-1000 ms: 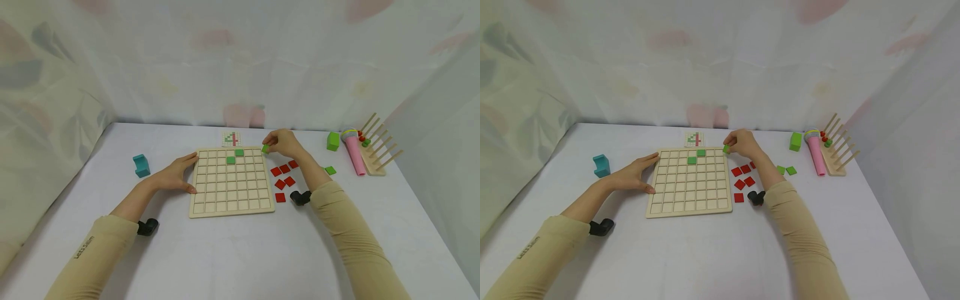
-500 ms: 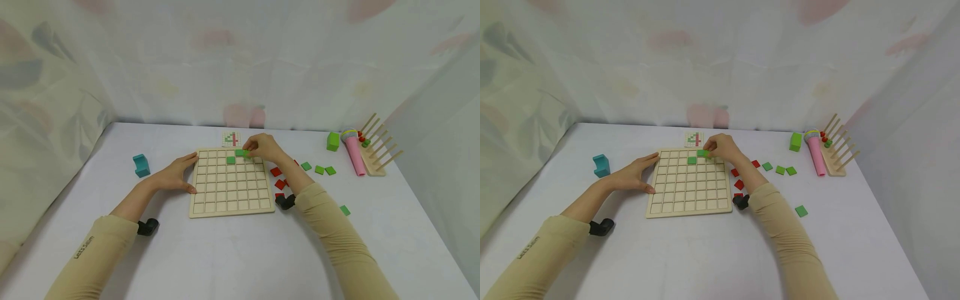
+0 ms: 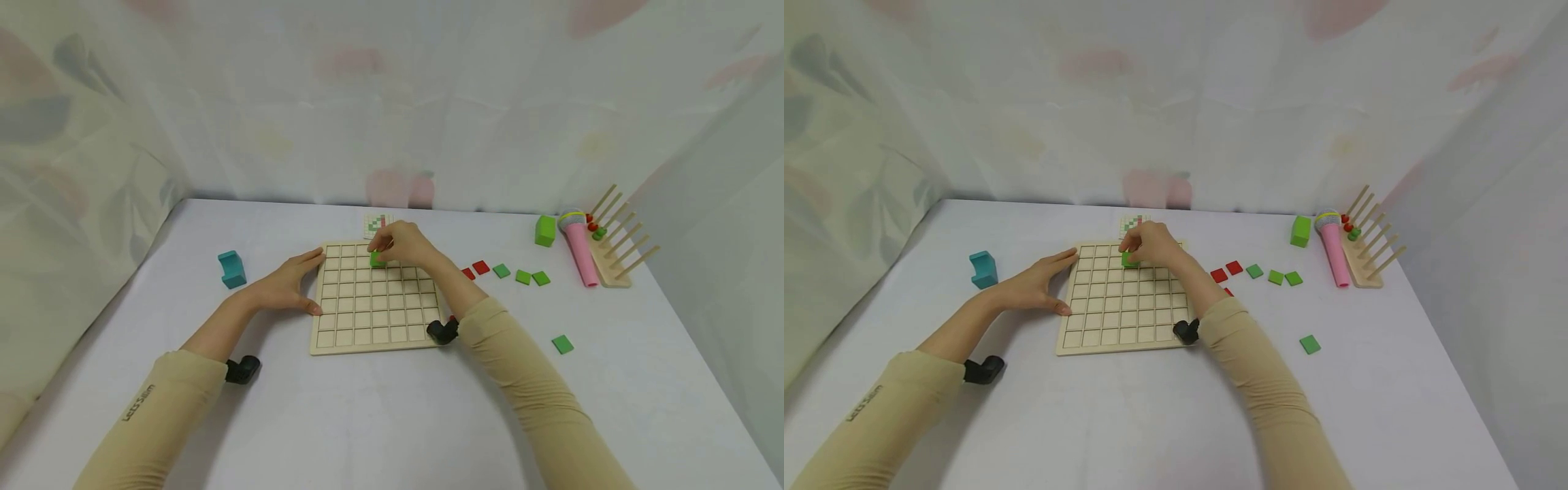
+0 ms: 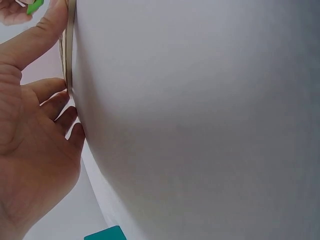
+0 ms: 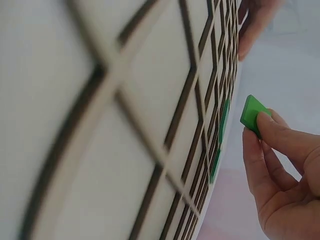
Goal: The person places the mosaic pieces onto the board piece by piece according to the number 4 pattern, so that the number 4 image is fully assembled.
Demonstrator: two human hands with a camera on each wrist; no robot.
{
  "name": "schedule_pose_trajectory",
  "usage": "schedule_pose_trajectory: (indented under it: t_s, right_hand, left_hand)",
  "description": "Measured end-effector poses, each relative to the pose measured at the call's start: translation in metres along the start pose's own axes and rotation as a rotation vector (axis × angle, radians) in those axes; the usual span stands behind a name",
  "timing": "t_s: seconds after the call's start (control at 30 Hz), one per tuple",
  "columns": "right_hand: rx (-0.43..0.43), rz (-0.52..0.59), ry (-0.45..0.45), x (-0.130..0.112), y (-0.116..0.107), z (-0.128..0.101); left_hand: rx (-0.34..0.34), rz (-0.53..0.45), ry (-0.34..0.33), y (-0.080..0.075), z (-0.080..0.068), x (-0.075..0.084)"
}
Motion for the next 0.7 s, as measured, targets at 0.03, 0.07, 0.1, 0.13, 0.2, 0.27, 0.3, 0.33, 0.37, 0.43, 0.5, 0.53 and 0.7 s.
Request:
schedule_pose_trajectory:
  t_s: [0.03,0.07,0.1,0.13,0.2,0.27,0.3,0.33,0.37,0.43,0.5,0.53,0.7]
  right_hand:
    - [-0.003,-0.003,-0.006,-0.002,0.002,0.001]
    - [-0.004,-0.009,-0.011,-0.003,0.003,0.002]
    - [-0.005,-0.010,-0.013,-0.005,0.004,0.003]
    - [-0.006,-0.009,-0.016,-0.006,0.005,0.004]
    - [-0.006,-0.009,-0.022,-0.008,0.006,0.006]
    - [-0.008,-0.007,-0.026,-0.010,0.009,0.008]
    - [-0.010,-0.004,-0.028,-0.011,0.010,0.009]
    - [-0.011,-0.006,-0.034,-0.012,0.011,0.010]
    - [-0.013,-0.006,-0.037,-0.012,0.012,0.011]
    - [-0.019,-0.009,-0.040,-0.013,0.015,0.012]
    - [-0.026,-0.012,-0.039,-0.013,0.018,0.013]
    - [-0.030,-0.010,-0.036,-0.012,0.020,0.013]
    - [-0.042,0.012,-0.020,-0.010,0.024,0.013]
  left_hand:
    - [0.000,0.000,0.000,0.000,0.000,0.000]
    - [0.000,0.001,0.000,0.000,0.001,0.000]
    - [0.001,0.001,0.003,0.000,0.001,0.000]
    - [0.002,-0.001,0.007,0.000,0.001,0.000]
    - [0.004,0.002,0.012,0.000,0.001,0.001]
    - [0.005,0.005,0.015,0.000,0.001,0.001]
    - [0.005,0.006,0.014,0.000,0.001,0.001]
    - [0.006,0.007,0.012,0.000,0.001,0.001]
    - [0.006,0.008,0.010,0.000,0.001,0.000]
    - [0.005,0.004,0.009,0.000,0.001,0.001]
    - [0.005,0.001,0.010,0.000,0.001,0.001]
    - [0.005,-0.001,0.011,0.000,0.001,0.002]
    - [0.006,-0.001,0.012,0.000,0.001,0.002]
Point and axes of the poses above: each hand's wrist, its own z-axis towards the middle knuckle, its own y-axis out of the palm, x = y × z, the point moved 9 cm from there along z, towards the middle knuckle, and after that the axes turned 1 degree about -z, right-handed, at the moved point
